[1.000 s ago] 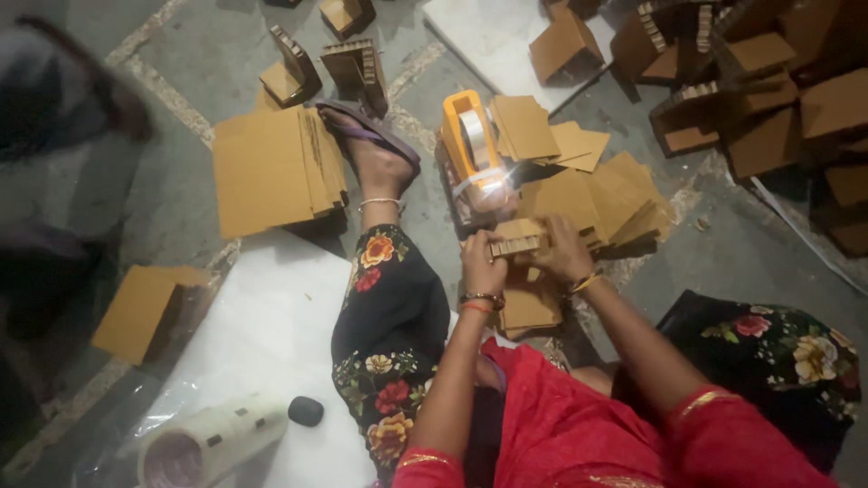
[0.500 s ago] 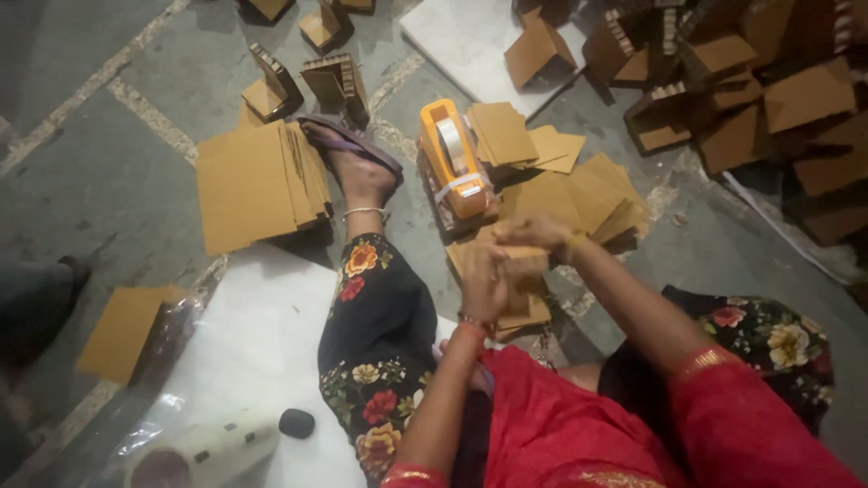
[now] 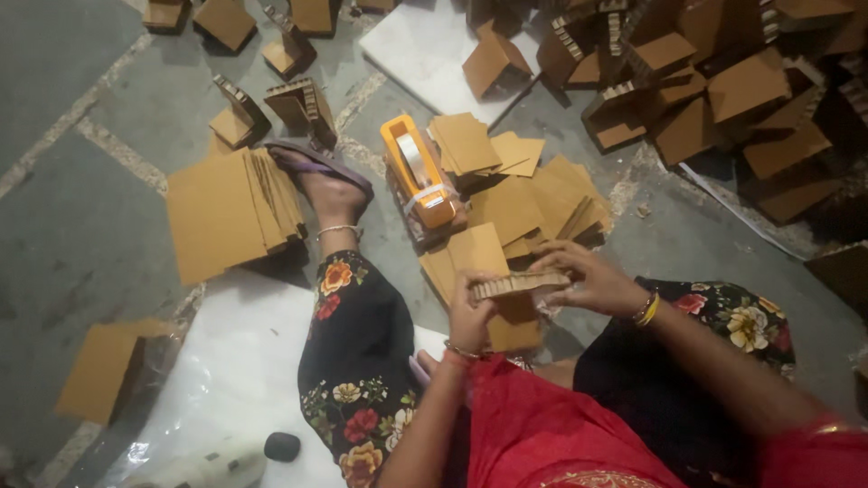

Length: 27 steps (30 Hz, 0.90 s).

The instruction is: The person sits on the floor and assembles small cardboard boxes by folding the flaps and securing them with adhesive tape. They repeatedly pick up flat cardboard pieces, fold them into box shapes, apply tape to the seams, and place the finished boxes into a pile.

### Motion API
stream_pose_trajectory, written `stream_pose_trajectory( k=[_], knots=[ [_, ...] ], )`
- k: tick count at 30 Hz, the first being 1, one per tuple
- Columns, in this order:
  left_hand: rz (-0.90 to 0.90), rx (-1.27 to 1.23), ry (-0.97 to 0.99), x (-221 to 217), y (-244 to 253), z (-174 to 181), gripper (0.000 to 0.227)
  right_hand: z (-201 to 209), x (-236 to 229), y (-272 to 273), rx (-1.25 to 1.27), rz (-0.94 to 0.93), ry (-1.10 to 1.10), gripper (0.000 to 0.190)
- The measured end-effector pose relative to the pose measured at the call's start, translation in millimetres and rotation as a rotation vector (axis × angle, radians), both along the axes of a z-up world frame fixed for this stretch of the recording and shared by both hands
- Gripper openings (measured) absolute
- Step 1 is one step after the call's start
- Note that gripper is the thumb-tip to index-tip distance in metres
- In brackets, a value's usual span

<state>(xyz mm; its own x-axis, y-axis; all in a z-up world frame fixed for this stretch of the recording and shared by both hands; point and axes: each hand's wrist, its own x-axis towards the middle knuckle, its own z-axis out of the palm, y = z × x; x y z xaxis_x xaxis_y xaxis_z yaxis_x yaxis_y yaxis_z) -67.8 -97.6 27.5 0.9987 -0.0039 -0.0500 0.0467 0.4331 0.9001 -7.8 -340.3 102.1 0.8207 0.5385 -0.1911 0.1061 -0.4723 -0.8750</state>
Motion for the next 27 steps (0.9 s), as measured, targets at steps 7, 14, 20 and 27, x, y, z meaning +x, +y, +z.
stream_pose_trajectory(
  k=[7, 14, 20, 27],
  knots=[
    [-0.129, 1.191, -0.049, 27.2, 15.5, -42.5, 0.044, 79.5, 57.2, 4.0, -0.963, 0.937, -0.027, 0.031],
    [-0.415, 1.637, -0.016, 29.6, 6.4, -41.3, 0.088, 120.3, 239.7, -17.4, 0.523, -0.304, -0.326, 0.05],
    [-0.419, 1.716, -0.063, 29.9, 5.4, -48.0, 0.09, 20.6, 345.8, -72.4, -0.711, -0.472, -0.691, 0.045],
    [-0.453, 1.722, -0.018, 31.5, 2.5, -68.6, 0.092, -111.3, 335.0, -120.3, -1.143, -0.446, -0.463, 0.063]
  ],
)
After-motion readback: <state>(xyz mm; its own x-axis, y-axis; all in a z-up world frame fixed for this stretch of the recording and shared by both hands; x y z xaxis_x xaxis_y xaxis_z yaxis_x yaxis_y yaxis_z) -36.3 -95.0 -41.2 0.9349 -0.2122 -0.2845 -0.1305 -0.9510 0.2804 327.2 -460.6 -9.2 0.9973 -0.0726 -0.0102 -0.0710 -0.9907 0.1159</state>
